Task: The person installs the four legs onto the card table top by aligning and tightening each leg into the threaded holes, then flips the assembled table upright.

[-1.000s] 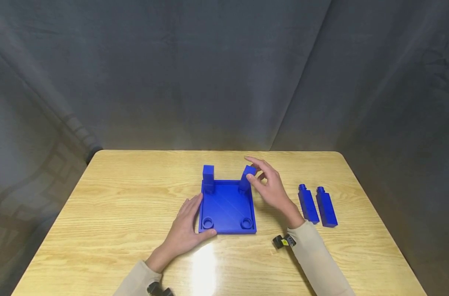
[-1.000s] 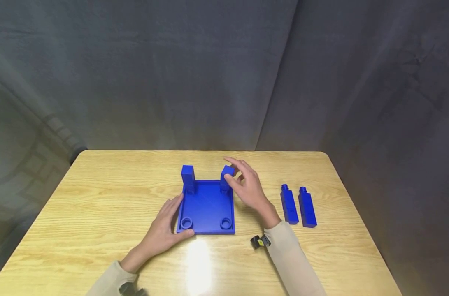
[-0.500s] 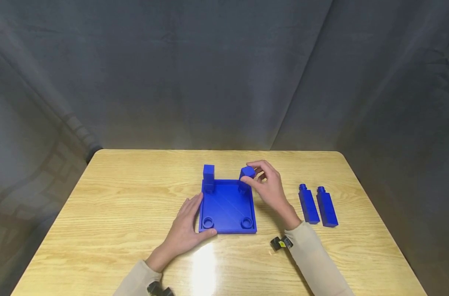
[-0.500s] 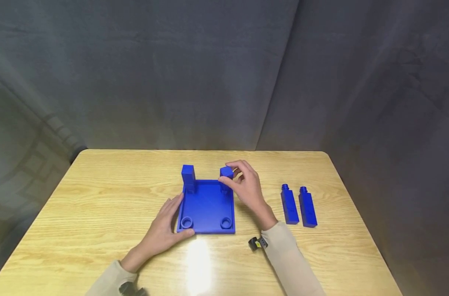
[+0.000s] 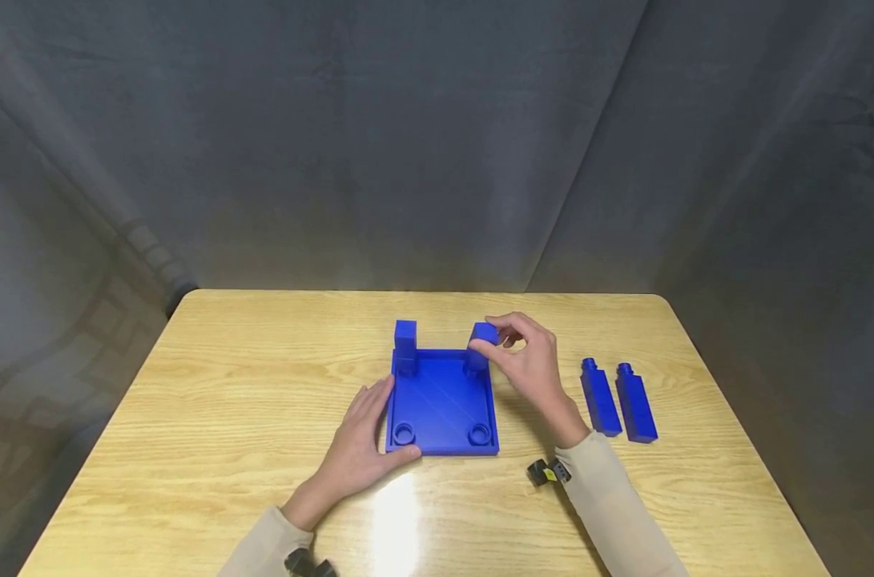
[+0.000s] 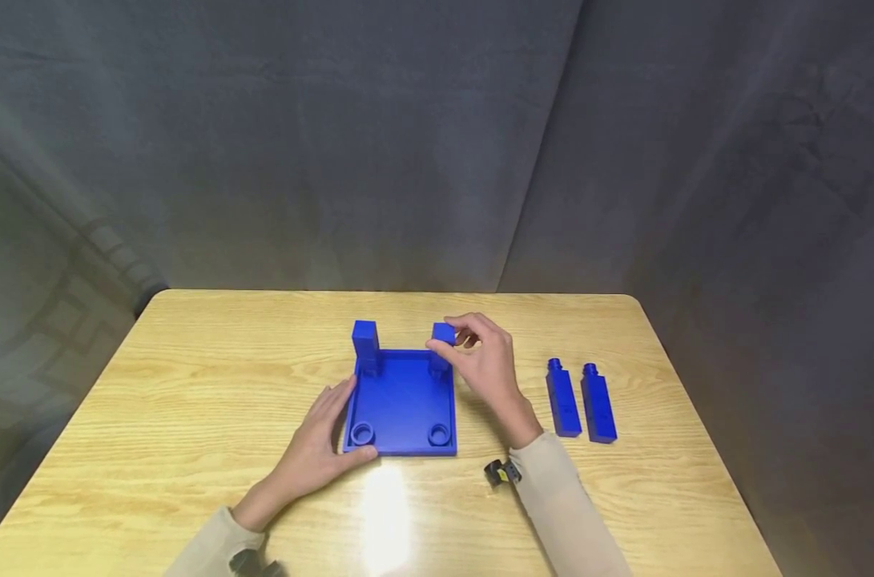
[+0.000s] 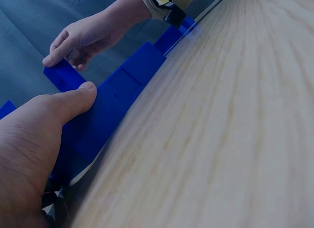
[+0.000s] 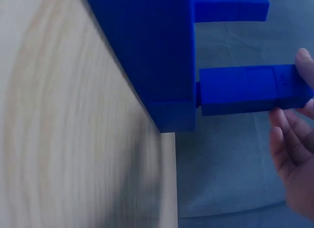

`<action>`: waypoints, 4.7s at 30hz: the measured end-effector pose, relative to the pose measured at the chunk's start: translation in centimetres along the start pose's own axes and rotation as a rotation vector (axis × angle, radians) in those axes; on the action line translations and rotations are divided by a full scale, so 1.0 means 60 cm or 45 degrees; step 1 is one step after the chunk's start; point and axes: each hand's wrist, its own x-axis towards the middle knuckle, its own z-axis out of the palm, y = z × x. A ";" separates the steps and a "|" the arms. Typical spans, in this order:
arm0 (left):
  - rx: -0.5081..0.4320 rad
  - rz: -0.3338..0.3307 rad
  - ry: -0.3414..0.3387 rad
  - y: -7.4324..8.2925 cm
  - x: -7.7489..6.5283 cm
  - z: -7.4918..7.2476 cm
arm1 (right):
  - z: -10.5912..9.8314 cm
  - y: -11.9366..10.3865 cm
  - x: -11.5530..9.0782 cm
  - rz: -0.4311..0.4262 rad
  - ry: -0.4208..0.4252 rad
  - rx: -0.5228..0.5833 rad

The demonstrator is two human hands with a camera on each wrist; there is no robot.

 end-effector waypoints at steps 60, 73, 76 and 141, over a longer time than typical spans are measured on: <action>0.004 -0.019 -0.010 0.004 0.000 0.002 | -0.011 0.002 0.001 0.132 -0.291 0.040; 0.003 -0.004 -0.012 0.006 0.000 -0.002 | -0.018 0.008 -0.002 0.026 -0.342 0.099; 0.005 -0.002 -0.005 0.005 -0.001 -0.002 | -0.017 0.008 -0.002 0.044 -0.328 0.104; -0.005 0.002 -0.002 0.004 0.002 -0.004 | -0.003 -0.004 -0.001 0.280 -0.192 -0.042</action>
